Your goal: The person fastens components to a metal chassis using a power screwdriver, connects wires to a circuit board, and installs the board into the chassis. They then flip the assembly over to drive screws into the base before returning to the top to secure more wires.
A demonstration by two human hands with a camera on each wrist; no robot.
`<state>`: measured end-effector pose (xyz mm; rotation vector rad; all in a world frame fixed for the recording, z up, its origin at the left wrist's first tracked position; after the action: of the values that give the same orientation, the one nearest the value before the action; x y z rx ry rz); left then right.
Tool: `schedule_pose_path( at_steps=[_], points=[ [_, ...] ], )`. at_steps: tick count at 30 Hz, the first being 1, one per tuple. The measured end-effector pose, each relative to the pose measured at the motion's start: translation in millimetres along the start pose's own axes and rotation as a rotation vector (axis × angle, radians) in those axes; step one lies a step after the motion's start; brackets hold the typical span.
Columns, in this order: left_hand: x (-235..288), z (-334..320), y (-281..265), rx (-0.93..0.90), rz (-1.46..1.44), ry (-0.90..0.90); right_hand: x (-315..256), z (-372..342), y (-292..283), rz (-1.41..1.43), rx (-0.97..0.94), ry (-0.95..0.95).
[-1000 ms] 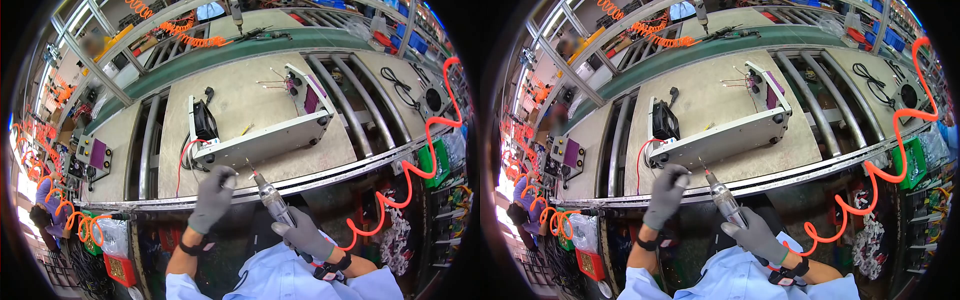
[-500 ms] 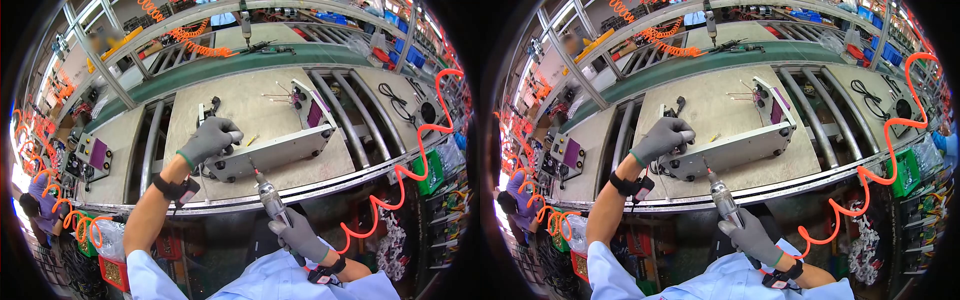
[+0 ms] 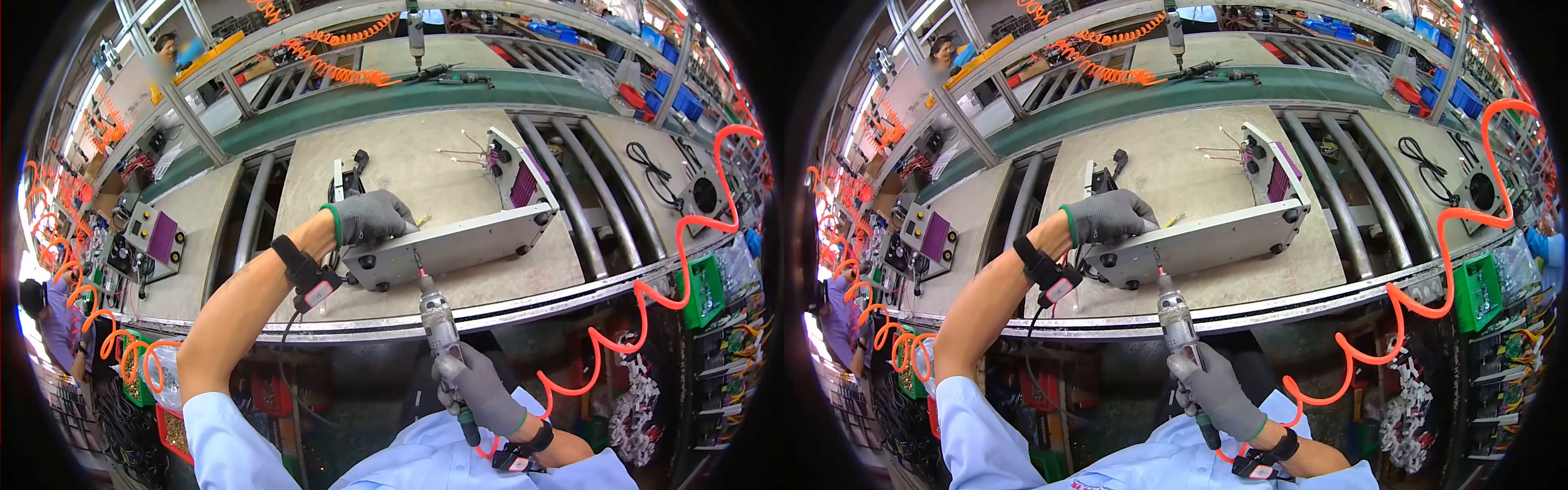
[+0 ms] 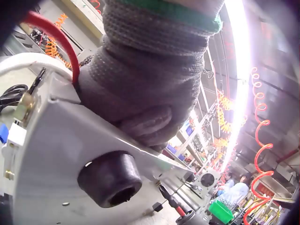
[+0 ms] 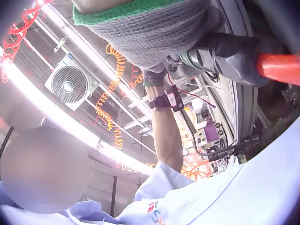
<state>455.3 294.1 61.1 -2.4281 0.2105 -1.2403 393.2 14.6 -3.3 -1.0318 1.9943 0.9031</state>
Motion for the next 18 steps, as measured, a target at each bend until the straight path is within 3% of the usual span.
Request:
schedule_pose_path(
  at_steps=[8,18],
  points=[
    [4.8,-4.6,2.9,0.063,-0.038,-0.025,1.5,-0.2,12.8,0.121,-0.031,0.029],
    [5.8,5.0,6.3,-0.006,-0.048,0.005,2.7,-1.6,12.8,0.167,-0.03,0.052]
  ],
)
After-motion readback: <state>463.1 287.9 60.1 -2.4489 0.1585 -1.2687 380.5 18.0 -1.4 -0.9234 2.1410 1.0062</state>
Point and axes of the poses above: each hand's wrist, its own z-axis towards the middle knuckle, its own y-axis out of the palm, x = y × z, the point moved 8 cm from there along z, towards the middle knuckle, and after that the axes turned 8 degrees about -z, right-handed, at the moved point
